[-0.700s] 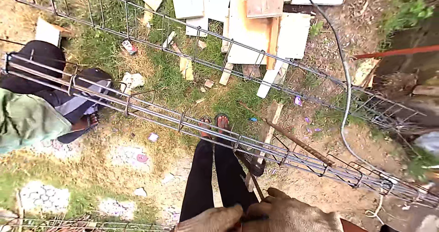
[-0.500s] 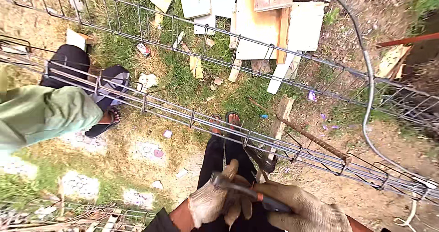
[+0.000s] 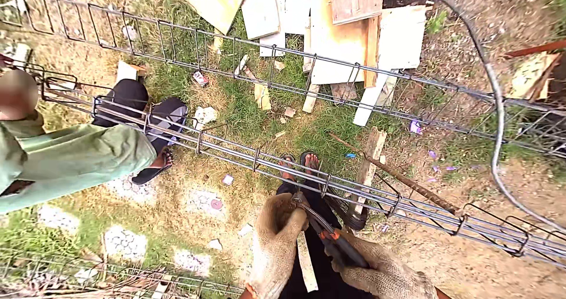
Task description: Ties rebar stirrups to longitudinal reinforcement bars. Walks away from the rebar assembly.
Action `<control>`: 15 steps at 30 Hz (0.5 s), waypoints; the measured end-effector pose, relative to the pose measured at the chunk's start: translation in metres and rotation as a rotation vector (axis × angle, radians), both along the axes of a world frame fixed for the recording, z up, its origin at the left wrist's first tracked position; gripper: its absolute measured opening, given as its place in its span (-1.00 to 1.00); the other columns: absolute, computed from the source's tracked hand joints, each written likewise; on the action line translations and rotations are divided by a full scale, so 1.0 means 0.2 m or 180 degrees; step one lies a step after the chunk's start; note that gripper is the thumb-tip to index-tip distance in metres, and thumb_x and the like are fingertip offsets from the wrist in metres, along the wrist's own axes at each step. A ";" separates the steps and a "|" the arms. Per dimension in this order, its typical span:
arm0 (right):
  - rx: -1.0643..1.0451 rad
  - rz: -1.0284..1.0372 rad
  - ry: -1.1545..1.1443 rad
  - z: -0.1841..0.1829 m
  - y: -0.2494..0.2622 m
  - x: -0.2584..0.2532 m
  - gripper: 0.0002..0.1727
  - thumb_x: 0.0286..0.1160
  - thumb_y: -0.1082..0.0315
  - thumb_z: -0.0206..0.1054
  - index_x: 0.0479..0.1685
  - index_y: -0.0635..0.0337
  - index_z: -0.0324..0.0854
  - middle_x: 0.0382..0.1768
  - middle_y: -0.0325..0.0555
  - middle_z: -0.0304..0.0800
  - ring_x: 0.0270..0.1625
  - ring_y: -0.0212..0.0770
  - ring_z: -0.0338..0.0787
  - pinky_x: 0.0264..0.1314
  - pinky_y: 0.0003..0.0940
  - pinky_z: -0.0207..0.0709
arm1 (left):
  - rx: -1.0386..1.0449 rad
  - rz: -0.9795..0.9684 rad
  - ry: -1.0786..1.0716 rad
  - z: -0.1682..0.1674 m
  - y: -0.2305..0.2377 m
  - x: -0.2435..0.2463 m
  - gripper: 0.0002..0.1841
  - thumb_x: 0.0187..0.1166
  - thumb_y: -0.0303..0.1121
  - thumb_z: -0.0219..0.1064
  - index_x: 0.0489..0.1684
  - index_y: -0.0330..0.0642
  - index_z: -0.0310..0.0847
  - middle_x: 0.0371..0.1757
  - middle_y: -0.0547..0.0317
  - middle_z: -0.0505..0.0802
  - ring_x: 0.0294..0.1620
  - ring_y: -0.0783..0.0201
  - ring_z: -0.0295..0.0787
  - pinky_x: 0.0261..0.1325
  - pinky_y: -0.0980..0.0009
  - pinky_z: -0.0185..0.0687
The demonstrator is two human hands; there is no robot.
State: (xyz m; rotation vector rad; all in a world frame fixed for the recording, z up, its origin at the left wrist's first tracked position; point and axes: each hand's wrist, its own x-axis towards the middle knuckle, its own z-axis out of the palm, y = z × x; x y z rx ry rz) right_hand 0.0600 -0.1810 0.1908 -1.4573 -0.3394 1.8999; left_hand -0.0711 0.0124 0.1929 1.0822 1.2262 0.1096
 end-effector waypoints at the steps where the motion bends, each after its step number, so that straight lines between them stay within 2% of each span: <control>1: 0.0022 -0.0008 -0.0014 0.00 0.00 -0.01 -0.36 0.54 0.23 0.42 0.68 -0.17 0.44 0.19 -0.28 0.85 0.14 -0.29 0.84 0.24 -0.15 0.74 | 0.0028 0.0065 0.0077 0.00 -0.02 0.00 -0.70 0.56 -0.51 0.38 0.20 -0.43 0.59 -0.20 -0.10 0.90 -0.31 0.04 0.90 -0.21 0.17 0.93; 4: -0.0009 -0.0059 -0.0099 0.05 0.03 -0.03 -0.33 0.54 0.25 0.41 0.71 -0.13 0.40 0.18 -0.25 0.86 0.12 -0.29 0.85 0.23 -0.15 0.75 | 0.0044 0.0165 0.0242 -0.02 -0.05 0.00 -0.82 0.58 -0.51 0.35 0.03 -0.42 0.66 -0.36 -0.07 0.89 -0.43 0.06 0.88 -0.31 0.19 0.92; 6: -0.0134 -0.0020 -0.0286 0.10 0.04 -0.03 -0.32 0.54 0.22 0.42 0.72 -0.17 0.42 0.12 -0.23 0.87 0.06 -0.30 0.84 0.18 -0.13 0.73 | 0.0033 0.0230 0.0246 -0.02 -0.06 -0.01 -0.84 0.58 -0.53 0.33 -0.02 -0.43 0.67 -0.39 -0.06 0.88 -0.47 0.08 0.87 -0.34 0.19 0.91; 10: -0.0131 0.0145 -0.1124 0.05 0.03 -0.05 -0.35 0.54 0.10 0.39 0.70 -0.31 0.43 0.13 -0.20 0.82 0.01 -0.25 0.81 0.04 -0.07 0.73 | 0.0183 0.0340 0.0426 -0.03 -0.06 -0.02 -0.78 0.60 -0.52 0.29 0.09 -0.46 0.61 -0.37 -0.05 0.88 -0.44 0.09 0.88 -0.30 0.16 0.92; 13: -0.0367 0.0671 -0.2032 -0.04 0.02 -0.01 -0.29 0.53 0.00 0.33 0.77 -0.37 0.34 0.28 -0.06 0.75 0.13 -0.09 0.82 0.08 0.03 0.75 | 0.0250 0.0527 0.0547 -0.08 0.01 -0.08 -0.74 0.64 -0.48 0.25 0.15 -0.48 0.56 -0.35 -0.06 0.86 -0.43 0.08 0.87 -0.26 0.13 0.92; 15: -0.0603 0.0945 -0.2493 -0.11 -0.02 0.01 -0.29 0.53 -0.05 0.31 0.76 -0.39 0.34 0.23 0.03 0.74 0.14 0.03 0.81 0.10 0.08 0.74 | 0.0277 0.0616 0.0556 -0.14 0.07 -0.13 -0.73 0.66 -0.45 0.22 0.16 -0.48 0.54 -0.37 -0.06 0.84 -0.45 0.08 0.86 -0.28 0.14 0.91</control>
